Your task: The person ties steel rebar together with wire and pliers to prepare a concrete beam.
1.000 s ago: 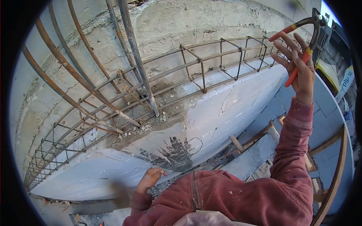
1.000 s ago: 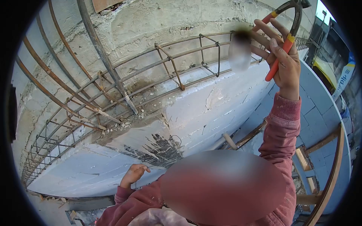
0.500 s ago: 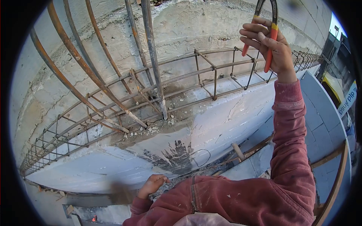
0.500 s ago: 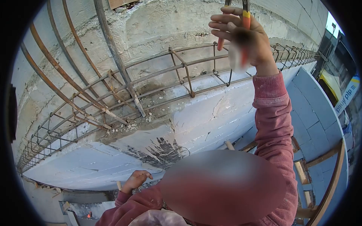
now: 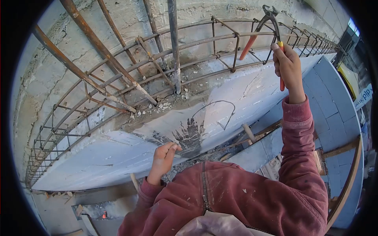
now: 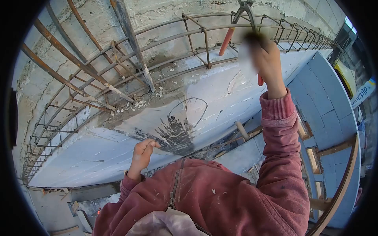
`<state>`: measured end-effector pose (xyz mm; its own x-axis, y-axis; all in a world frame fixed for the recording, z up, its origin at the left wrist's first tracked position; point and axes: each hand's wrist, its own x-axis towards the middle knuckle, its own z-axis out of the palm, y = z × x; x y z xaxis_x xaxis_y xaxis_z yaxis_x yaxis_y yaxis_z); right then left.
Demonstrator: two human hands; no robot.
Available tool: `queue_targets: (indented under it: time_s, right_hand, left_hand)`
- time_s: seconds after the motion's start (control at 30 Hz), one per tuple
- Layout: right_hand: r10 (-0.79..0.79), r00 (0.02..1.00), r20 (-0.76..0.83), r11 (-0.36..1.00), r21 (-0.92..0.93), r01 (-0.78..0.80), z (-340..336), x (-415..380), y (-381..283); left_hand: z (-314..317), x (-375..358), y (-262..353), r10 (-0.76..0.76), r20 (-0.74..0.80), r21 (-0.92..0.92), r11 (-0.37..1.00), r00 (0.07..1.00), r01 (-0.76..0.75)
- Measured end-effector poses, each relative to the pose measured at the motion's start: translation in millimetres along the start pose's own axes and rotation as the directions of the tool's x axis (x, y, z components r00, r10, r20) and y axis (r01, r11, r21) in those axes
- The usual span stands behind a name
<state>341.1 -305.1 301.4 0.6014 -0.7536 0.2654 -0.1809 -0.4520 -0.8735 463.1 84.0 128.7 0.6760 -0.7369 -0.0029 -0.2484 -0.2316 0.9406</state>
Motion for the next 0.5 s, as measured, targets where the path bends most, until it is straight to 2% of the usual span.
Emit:
queue_targets:
  time_s: [0.03,0.07,0.1,0.17,0.23,0.3,0.4,0.5]
  right_hand:
    - [-0.176,0.975,-0.133,0.974,-0.164,0.153,8.8,-12.3,6.2]
    - [-0.370,0.899,-0.233,0.897,-0.343,0.280,17.2,-32.4,11.0]
    - [-0.563,0.773,-0.291,0.771,-0.523,0.364,23.7,-52.7,11.7]
    - [-0.708,0.698,-0.111,0.635,-0.531,0.560,39.3,-93.2,-6.0]
    - [-0.649,0.756,0.082,0.684,-0.373,0.627,55.8,-117.0,-6.4]
    - [-0.661,0.724,0.195,0.598,-0.446,0.666,68.2,-132.2,-5.2]
    - [-0.665,0.672,0.326,0.593,-0.316,0.740,100.2,-157.8,-1.3]
    - [-0.761,0.574,0.303,0.487,-0.319,0.813,108.5,-160.0,11.3]
  left_hand:
    - [-1.6,4.5,0.8,0.020,-0.010,-0.004,1.000,1.000,-0.020]
    - [-4.9,8.5,1.0,0.049,-0.022,-0.008,0.999,0.999,-0.049]
    - [-9.8,10.7,1.6,0.017,-0.005,0.002,1.000,1.000,-0.017]
    - [-16.1,12.9,3.5,-0.046,0.034,0.019,0.999,0.998,0.045]
    - [-17.4,14.0,1.3,0.008,0.033,0.024,1.000,0.999,-0.009]
    - [-20.2,16.9,2.0,0.037,0.058,0.036,0.999,0.998,-0.039]
    - [-22.6,16.7,0.6,0.029,0.126,0.022,0.999,0.992,-0.032]
    - [-26.6,18.9,-7.6,0.009,0.196,-0.040,0.999,0.980,-0.001]
